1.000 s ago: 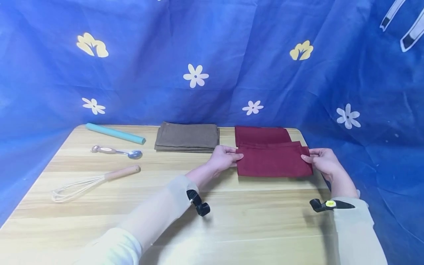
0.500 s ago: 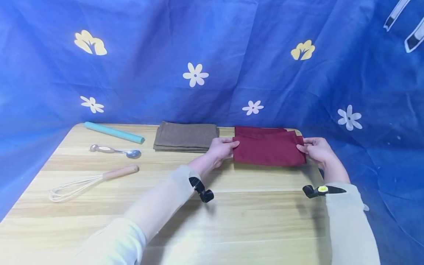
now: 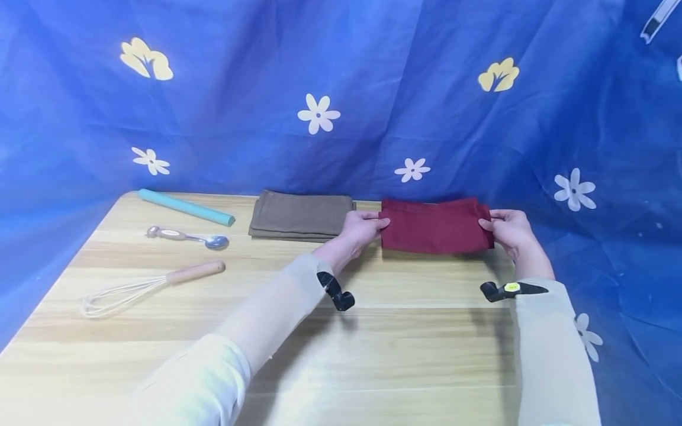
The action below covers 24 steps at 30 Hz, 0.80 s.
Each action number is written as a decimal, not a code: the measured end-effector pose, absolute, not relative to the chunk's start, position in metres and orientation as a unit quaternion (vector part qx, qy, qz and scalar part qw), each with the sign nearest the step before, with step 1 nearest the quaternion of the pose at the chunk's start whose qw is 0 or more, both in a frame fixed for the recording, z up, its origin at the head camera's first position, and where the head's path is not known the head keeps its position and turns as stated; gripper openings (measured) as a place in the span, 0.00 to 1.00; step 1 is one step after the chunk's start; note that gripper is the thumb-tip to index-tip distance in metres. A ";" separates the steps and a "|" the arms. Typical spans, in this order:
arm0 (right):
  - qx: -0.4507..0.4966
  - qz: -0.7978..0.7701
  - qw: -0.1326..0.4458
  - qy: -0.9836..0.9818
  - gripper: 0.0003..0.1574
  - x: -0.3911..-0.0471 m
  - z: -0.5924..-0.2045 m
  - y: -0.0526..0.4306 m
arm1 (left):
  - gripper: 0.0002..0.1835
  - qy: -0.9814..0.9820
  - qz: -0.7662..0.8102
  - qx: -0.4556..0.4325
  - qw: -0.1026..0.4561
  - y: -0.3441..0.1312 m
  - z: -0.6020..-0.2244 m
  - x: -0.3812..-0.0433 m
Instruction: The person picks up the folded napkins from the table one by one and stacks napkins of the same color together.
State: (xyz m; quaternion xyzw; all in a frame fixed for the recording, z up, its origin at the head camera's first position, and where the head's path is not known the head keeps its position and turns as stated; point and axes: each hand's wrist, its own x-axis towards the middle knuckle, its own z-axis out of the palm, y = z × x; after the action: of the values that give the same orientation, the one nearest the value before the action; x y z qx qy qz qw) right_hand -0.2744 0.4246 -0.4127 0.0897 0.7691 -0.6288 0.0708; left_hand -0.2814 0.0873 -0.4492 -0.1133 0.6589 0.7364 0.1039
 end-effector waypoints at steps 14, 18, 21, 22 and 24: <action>0.132 -0.549 0.023 0.825 0.28 -0.299 -0.435 0.419 | 0.14 0.688 0.712 -0.114 0.078 0.097 -0.465 -0.305; 0.160 -0.509 0.018 0.845 0.30 -0.298 -0.445 0.422 | 0.16 0.709 0.690 -0.095 0.107 0.097 -0.469 -0.304; 0.165 -0.492 0.031 0.854 0.31 -0.297 -0.451 0.424 | 0.17 0.712 0.685 -0.081 0.132 0.092 -0.469 -0.302; 0.162 -0.486 0.036 0.858 0.31 -0.297 -0.453 0.425 | 0.16 0.713 0.683 -0.076 0.139 0.090 -0.469 -0.301; 0.156 -0.470 0.039 0.868 0.31 -0.297 -0.455 0.425 | 0.15 0.722 0.673 -0.065 0.146 0.086 -0.467 -0.299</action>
State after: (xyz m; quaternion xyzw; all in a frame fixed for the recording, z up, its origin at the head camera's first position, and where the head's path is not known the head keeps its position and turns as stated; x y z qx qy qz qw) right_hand -0.2966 0.4255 -0.4549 0.1557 0.8680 -0.4700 0.0390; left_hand -0.2994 0.0860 -0.4672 -0.0647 0.7218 0.6733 0.1464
